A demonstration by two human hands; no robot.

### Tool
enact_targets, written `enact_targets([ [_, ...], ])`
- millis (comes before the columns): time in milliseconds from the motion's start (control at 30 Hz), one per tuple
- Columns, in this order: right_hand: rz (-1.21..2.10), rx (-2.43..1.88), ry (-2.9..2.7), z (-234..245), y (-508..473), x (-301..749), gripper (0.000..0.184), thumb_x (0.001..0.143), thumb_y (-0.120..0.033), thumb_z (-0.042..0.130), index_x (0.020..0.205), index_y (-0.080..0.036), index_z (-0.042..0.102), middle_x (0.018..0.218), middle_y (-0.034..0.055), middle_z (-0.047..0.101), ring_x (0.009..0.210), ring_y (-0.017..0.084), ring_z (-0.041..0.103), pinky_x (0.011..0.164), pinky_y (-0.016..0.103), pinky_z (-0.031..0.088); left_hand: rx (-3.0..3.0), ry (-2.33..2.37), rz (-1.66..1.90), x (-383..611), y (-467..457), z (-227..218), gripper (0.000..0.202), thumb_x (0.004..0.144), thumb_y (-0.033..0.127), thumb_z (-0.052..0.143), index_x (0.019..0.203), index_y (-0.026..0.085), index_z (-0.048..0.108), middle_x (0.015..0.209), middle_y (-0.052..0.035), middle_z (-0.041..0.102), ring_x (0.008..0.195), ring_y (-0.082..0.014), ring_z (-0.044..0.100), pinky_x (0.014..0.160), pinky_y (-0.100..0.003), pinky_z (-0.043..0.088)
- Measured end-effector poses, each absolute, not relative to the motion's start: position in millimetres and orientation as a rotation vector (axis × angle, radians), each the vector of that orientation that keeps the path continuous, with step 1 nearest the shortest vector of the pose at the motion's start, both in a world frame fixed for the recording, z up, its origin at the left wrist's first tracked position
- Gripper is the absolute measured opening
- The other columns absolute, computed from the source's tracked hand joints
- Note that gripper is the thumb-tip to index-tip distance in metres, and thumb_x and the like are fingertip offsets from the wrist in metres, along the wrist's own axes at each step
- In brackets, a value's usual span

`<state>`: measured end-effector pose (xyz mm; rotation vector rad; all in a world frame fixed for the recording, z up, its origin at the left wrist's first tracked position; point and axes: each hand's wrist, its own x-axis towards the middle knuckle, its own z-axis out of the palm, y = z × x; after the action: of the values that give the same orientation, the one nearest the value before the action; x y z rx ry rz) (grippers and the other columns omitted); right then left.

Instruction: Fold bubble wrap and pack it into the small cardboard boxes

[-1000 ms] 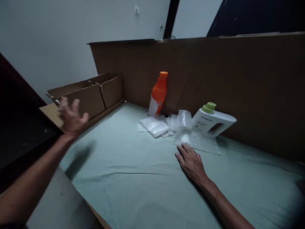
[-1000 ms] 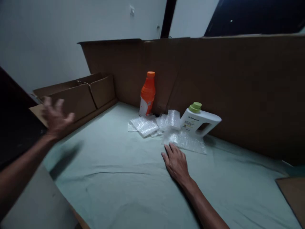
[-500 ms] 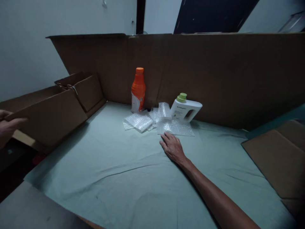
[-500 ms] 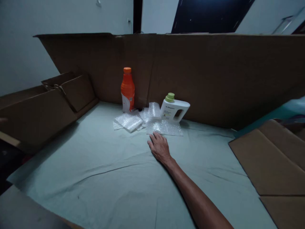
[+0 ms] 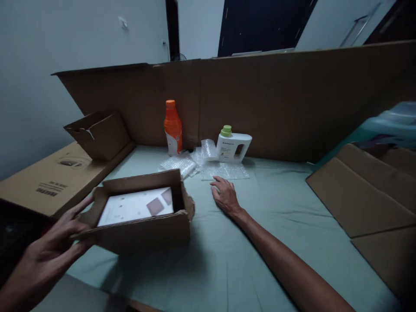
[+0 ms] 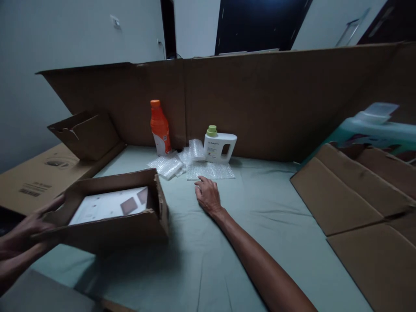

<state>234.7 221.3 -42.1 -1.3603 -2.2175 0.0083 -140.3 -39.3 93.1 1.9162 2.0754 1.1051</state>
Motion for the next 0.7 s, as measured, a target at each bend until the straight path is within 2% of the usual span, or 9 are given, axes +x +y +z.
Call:
enact_targets([
  [167,0.087,-1.301,-2.236,-31.1,235.0,218.4,0.033,0.090,-0.016,0.048,0.115,-0.019,0.070,0.137,0.0127,0.062,0.122,0.029,0.057,0.100,0.044,0.043,1.702,1.840,1.301,-101.8,-2.3,84.5,0.014,0.087,0.041,0.064,0.080,0.029,0.064,0.154,0.0051,0.048,0.144,-0.0258,0.043,0.108,-0.039,0.045],
  [267,0.149,-1.204,-2.295,-19.8,258.4,190.7,0.041,0.089,-0.016,0.051,0.126,-0.024,0.067,0.146,0.0088,0.057,0.129,0.030,0.051,0.105,0.045,0.041,1.717,1.756,1.331,-100.6,4.1,74.2,0.016,0.087,0.038,0.066,0.081,0.023,0.064,0.151,-0.0074,0.052,0.142,-0.0282,0.046,0.107,-0.037,0.047],
  [333,0.209,-1.141,-2.329,-13.8,279.3,167.8,0.037,0.087,-0.018,0.056,0.121,-0.026,0.070,0.147,0.0082,0.056,0.132,0.032,0.049,0.105,0.046,0.040,1.756,1.733,1.332,-105.5,2.4,67.3,0.016,0.087,0.035,0.066,0.081,0.021,0.064,0.148,-0.0127,0.054,0.140,-0.0300,0.048,0.105,-0.036,0.049],
  [433,0.320,-1.081,-2.335,-6.4,310.1,134.4,0.020,0.084,-0.019,0.063,0.097,-0.023,0.077,0.137,0.0110,0.064,0.128,0.034,0.052,0.103,0.047,0.041,1.817,1.728,1.332,-110.8,-3.9,60.9,0.007,0.090,0.027,0.064,0.086,0.021,0.064,0.144,-0.0118,0.056,0.141,-0.0281,0.047,0.105,-0.032,0.049],
  [500,0.385,-1.074,-2.275,0.9,323.1,118.9,0.016,0.085,-0.019,0.061,0.091,-0.021,0.076,0.131,0.0124,0.067,0.126,0.034,0.054,0.105,0.049,0.040,1.852,1.731,1.325,-109.8,-7.1,60.1,0.003,0.091,0.023,0.063,0.088,0.023,0.064,0.146,-0.0091,0.056,0.142,-0.0262,0.046,0.105,-0.029,0.049],
  [600,0.473,-1.064,-2.124,19.2,322.1,118.8,0.023,0.091,-0.023,0.054,0.101,-0.019,0.074,0.131,0.0105,0.066,0.122,0.029,0.057,0.104,0.045,0.042,1.884,1.753,1.376,-101.9,-7.7,60.7,0.005,0.091,0.020,0.062,0.092,0.024,0.065,0.152,-0.0053,0.051,0.143,-0.0246,0.045,0.107,-0.028,0.048],
  [700,0.552,-1.044,-2.005,40.4,294.0,156.1,0.034,0.097,-0.034,0.044,0.109,-0.018,0.071,0.114,0.0064,0.072,0.102,0.022,0.065,0.087,0.035,0.051,1.844,1.791,1.543,-90.9,-6.2,56.6,0.017,0.089,0.017,0.064,0.103,0.026,0.067,0.157,-0.0021,0.045,0.146,-0.0237,0.041,0.113,-0.028,0.044],
])
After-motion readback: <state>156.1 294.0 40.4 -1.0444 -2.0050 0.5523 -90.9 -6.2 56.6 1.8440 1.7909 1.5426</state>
